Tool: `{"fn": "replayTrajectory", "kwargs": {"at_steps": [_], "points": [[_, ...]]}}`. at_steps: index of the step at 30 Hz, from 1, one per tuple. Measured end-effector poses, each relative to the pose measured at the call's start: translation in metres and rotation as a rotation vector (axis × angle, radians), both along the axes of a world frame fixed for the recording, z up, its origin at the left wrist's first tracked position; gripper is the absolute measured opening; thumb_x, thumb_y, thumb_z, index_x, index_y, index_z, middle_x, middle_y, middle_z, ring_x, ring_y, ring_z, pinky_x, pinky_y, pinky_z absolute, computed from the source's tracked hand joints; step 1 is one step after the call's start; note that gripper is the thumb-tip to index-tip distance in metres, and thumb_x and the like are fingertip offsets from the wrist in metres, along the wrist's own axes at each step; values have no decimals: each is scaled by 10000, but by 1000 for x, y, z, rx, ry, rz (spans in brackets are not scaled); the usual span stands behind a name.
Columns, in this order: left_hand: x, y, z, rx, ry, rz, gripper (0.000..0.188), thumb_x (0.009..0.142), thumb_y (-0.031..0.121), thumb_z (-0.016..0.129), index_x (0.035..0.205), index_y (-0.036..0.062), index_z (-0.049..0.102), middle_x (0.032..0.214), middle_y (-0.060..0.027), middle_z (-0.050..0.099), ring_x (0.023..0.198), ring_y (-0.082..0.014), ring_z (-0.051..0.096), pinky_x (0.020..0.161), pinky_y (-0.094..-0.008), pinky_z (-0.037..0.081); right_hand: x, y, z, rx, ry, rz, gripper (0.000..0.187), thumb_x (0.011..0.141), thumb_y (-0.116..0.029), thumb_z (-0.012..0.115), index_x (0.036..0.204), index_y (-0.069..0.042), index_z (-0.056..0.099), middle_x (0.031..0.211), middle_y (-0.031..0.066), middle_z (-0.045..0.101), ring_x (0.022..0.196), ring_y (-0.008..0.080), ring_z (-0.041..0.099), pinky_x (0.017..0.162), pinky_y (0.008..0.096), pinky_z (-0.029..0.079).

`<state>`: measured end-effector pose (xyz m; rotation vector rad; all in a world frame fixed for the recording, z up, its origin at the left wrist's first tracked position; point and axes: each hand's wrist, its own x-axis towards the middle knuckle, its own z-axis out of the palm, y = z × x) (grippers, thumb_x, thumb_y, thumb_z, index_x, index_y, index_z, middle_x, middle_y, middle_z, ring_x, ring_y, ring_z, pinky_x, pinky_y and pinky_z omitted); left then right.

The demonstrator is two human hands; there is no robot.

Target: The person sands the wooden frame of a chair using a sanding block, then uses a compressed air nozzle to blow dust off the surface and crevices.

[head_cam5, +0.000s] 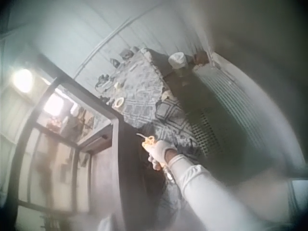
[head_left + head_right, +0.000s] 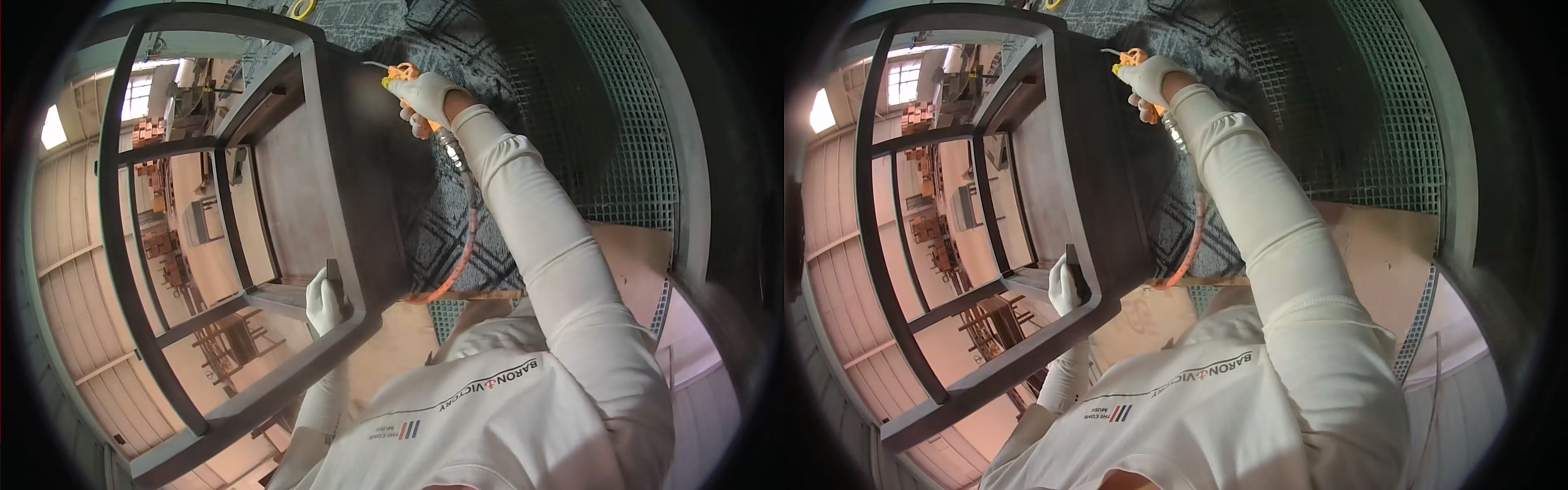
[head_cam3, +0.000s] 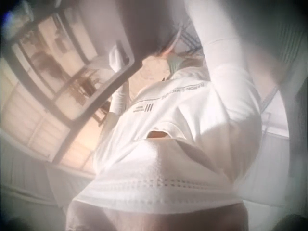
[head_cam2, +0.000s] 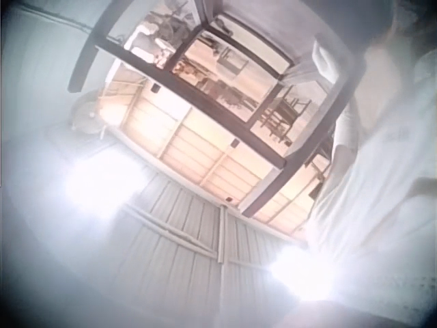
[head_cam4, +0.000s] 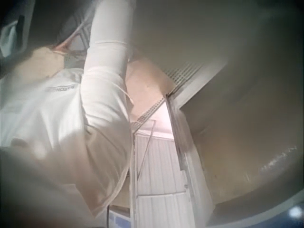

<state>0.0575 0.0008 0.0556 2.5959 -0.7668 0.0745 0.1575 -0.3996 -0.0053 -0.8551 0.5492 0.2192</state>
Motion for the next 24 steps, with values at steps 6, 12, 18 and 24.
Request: {"fn": "replayTrajectory", "kwargs": {"at_steps": [6, 12, 18, 24], "points": [[-8, -13, 5, -92, 164, 266, 295, 980, 143, 515, 1210, -8, 622, 1164, -173, 616, 1038, -258, 610, 916, -344, 475, 38, -16, 20, 152, -225, -56, 370, 938, -377, 647, 838, -54, 496, 635, 17, 442, 464, 103, 369, 420, 266, 314], [-4, -13, 2, -49, 134, 332, 284, 944, 109, 521, 1167, -10, 649, 1152, -154, 639, 1061, -262, 612, 944, -346, 465, 54, -22, 9, -149, -231, -18, 389, 927, -359, 648, 813, -1, 545, 634, 93, 550, 423, 168, 503, 397, 324, 426], [-7, -21, 5, -88, 211, 457, 281, 923, 129, 554, 1159, 5, 643, 1149, -179, 637, 1089, -304, 603, 970, -379, 454, 60, -17, 77, -273, -344, -35, 505, 935, -389, 593, 760, 84, 617, 638, 164, 635, 447, 223, 611, 432, 352, 495], [-11, -37, 9, -111, 200, 523, 284, 907, 164, 599, 1143, 23, 671, 1136, -150, 660, 1071, -274, 638, 941, -352, 483, 41, 7, 191, -300, -584, -138, 308, 961, -327, 600, 903, -27, 639, 622, 24, 599, 492, 95, 561, 431, 257, 465]]}}
